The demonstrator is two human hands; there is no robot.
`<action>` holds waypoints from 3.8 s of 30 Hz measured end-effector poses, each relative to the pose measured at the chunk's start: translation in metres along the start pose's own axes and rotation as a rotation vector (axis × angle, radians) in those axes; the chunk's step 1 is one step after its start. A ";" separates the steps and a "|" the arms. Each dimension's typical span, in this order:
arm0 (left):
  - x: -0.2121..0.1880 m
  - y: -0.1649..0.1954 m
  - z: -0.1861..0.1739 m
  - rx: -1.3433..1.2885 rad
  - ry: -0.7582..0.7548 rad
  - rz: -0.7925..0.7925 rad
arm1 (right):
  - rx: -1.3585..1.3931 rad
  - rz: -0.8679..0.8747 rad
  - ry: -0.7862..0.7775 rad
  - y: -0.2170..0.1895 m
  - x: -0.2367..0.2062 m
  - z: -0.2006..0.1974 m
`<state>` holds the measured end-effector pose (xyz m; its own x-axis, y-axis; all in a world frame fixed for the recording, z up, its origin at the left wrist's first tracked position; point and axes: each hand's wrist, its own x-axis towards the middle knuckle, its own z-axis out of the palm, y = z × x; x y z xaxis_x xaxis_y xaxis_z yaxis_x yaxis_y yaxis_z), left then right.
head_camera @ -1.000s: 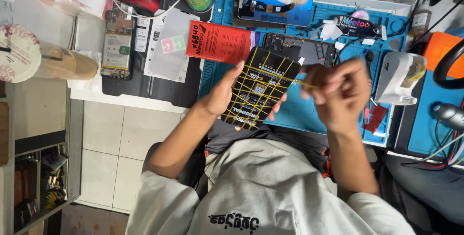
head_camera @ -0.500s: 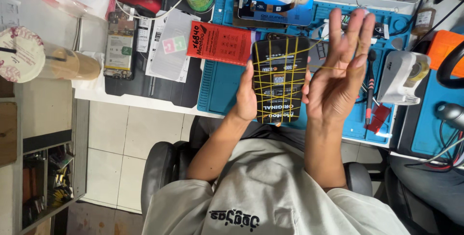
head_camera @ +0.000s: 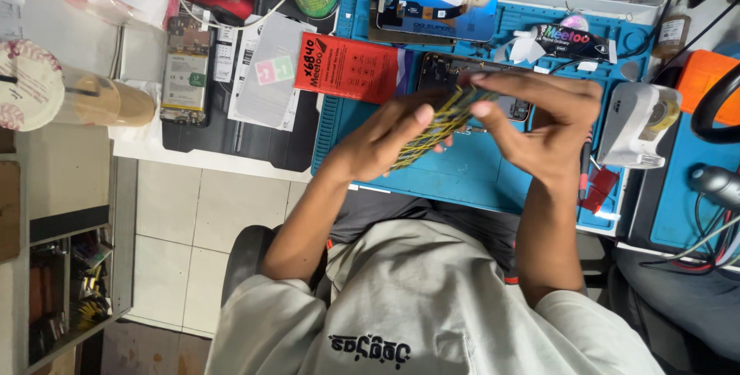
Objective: The person holds a smartphone with a newly fitted replacement screen and wraps rubber bands around it one at a time, stretching each band across the phone and rotating the phone to add crisscrossing bands over the screen and back. They continue until the phone is covered in a grid of rubber bands and set it on the work mat.
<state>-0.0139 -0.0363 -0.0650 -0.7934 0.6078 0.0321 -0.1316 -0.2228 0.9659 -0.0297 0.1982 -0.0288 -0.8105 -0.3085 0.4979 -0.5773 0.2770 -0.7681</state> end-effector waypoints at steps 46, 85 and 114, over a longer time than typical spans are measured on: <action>0.002 0.015 -0.021 0.762 -0.270 -0.523 | -0.185 -0.077 -0.582 -0.034 0.028 -0.009; 0.007 0.009 -0.031 0.462 -0.648 -0.705 | -0.739 -0.636 -0.925 -0.039 0.026 -0.005; 0.003 0.038 -0.008 0.369 -0.567 -0.696 | 0.196 0.327 -0.939 -0.012 0.033 -0.019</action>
<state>-0.0263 -0.0491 -0.0304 -0.1911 0.8119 -0.5517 -0.1921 0.5202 0.8321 -0.0512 0.2023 0.0047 -0.4714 -0.8585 -0.2021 -0.2459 0.3480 -0.9047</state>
